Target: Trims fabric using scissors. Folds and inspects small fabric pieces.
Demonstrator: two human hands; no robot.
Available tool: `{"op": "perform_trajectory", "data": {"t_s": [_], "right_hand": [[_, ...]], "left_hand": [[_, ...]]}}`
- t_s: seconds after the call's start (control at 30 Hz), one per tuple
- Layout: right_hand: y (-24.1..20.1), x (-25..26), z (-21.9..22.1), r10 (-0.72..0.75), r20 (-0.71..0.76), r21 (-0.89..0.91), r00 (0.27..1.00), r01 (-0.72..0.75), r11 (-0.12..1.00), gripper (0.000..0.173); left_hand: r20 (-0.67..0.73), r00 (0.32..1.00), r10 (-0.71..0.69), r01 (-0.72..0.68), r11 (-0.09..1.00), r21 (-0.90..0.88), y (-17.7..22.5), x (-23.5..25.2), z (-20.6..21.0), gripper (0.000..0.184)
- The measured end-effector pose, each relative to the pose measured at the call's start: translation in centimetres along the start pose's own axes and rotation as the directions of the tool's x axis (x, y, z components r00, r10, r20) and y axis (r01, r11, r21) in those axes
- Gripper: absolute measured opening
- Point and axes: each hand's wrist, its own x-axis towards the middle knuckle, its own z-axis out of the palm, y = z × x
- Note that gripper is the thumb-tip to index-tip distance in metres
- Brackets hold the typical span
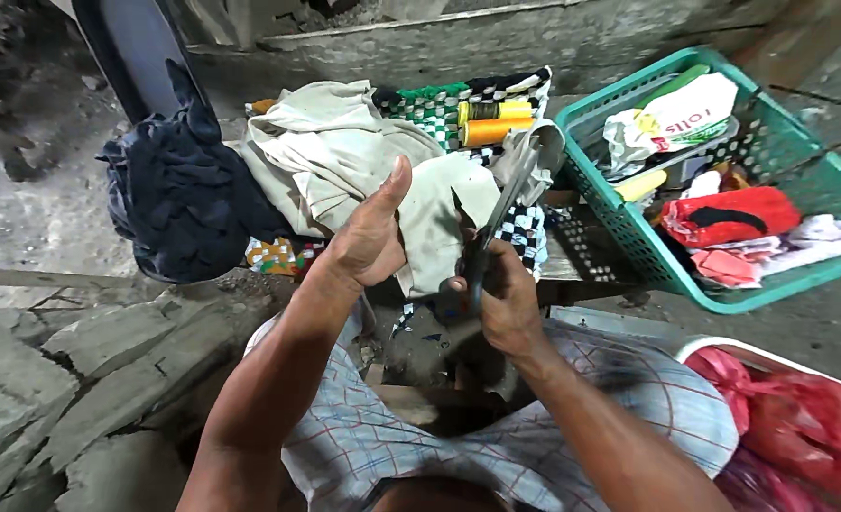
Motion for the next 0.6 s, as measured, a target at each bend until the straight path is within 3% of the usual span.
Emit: {"op": "perform_trajectory", "data": {"t_s": [0.17, 0.27, 0.33, 0.4, 0.53, 0.6], "right_hand": [[-1.2, -0.5, -0.4, 0.036, 0.087, 0.122, 0.996, -0.046, 0.992, 0.048], [-1.4, -0.6, -0.6, 0.064, 0.130, 0.158, 0.989, -0.084, 0.984, 0.048], [-1.4, -0.7, -0.6, 0.079, 0.150, 0.147, 0.985, -0.101, 0.984, 0.049], [-1.3, -0.7, -0.5, 0.102, 0.172, 0.142, 0.980, -0.127, 0.982, 0.049], [-0.8, -0.7, -0.3, 0.131, 0.170, 0.158, 0.977, -0.159, 0.975, 0.047], [-0.6, -0.7, -0.4, 0.122, 0.155, 0.177, 0.980, -0.150, 0.973, 0.046]], "left_hand": [[-0.176, 0.984, 0.039, -0.016, 0.991, 0.131, 1.1, 0.8, -1.8, 0.066], [-0.367, 0.927, 0.081, -0.023, 0.987, 0.158, 2.0, 1.2, -2.8, 0.057], [-0.410, 0.904, 0.119, -0.062, 0.987, 0.150, 2.4, 1.5, -3.5, 0.055], [-0.383, 0.911, 0.154, -0.118, 0.986, 0.115, 2.6, 1.4, -3.5, 0.054], [-0.092, 0.946, 0.310, -0.307, 0.951, 0.045, 1.8, 1.0, -2.4, 0.055], [-0.097, 0.926, 0.364, -0.358, 0.931, 0.069, 0.8, 1.2, -2.0, 0.050]]}}
